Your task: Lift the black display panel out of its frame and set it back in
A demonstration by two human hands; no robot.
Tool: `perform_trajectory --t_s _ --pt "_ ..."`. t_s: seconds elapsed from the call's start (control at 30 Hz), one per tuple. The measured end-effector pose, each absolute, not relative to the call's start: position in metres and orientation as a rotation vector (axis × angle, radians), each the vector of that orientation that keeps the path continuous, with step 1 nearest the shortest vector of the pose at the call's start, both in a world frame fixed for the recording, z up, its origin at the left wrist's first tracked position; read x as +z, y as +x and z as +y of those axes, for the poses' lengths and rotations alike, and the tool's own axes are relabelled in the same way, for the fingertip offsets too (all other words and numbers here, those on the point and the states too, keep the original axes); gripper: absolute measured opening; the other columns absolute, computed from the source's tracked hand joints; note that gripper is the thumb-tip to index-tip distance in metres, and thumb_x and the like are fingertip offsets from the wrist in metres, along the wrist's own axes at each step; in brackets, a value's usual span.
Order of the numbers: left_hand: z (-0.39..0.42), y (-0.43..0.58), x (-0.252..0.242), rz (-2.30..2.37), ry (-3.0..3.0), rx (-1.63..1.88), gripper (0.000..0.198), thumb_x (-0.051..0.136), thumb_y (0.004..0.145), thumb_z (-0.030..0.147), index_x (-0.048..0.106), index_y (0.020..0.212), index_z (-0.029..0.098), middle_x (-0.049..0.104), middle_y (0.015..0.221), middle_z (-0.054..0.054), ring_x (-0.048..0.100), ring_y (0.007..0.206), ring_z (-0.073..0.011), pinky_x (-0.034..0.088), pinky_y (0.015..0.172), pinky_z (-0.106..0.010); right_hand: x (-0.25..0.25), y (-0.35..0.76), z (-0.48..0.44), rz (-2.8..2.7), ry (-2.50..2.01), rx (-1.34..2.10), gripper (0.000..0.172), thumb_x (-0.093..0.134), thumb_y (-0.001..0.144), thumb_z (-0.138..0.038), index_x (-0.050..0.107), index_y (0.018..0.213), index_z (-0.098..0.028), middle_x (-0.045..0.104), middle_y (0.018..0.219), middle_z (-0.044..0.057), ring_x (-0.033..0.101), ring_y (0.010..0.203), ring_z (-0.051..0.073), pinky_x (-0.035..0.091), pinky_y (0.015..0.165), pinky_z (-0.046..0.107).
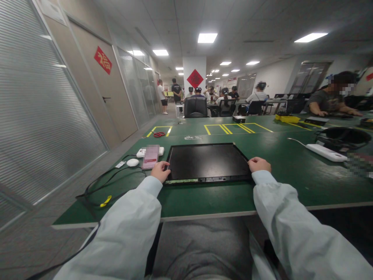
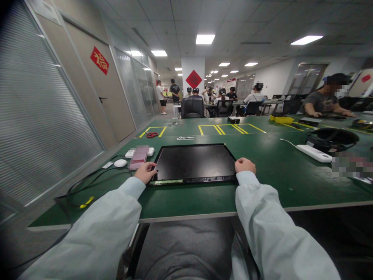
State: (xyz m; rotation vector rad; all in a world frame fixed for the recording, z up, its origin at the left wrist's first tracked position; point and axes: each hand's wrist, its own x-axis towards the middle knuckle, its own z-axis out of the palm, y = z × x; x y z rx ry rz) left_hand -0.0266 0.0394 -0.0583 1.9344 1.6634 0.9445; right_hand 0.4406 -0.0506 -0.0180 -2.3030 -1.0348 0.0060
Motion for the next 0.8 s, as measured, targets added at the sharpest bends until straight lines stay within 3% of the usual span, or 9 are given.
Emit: perform_trajectory --t_s 0.8 --pt "0.026 -0.021 -0.044 1.741 2.09 0.864 0.028 0.067 0.095 0.032 0.066 0.118 0.016 0.066 0.126 -0.01 0.065 0.112 -0.0258 0.056 0.095 -0.049 -0.019 0.443 -0.048 -1.069 -2.233 0.042 0.015 0.063 0.073 -0.023 0.078 0.073 -0.024 0.074 0.079 0.006 0.064 0.074 0.021 0.047 0.067 0.029"
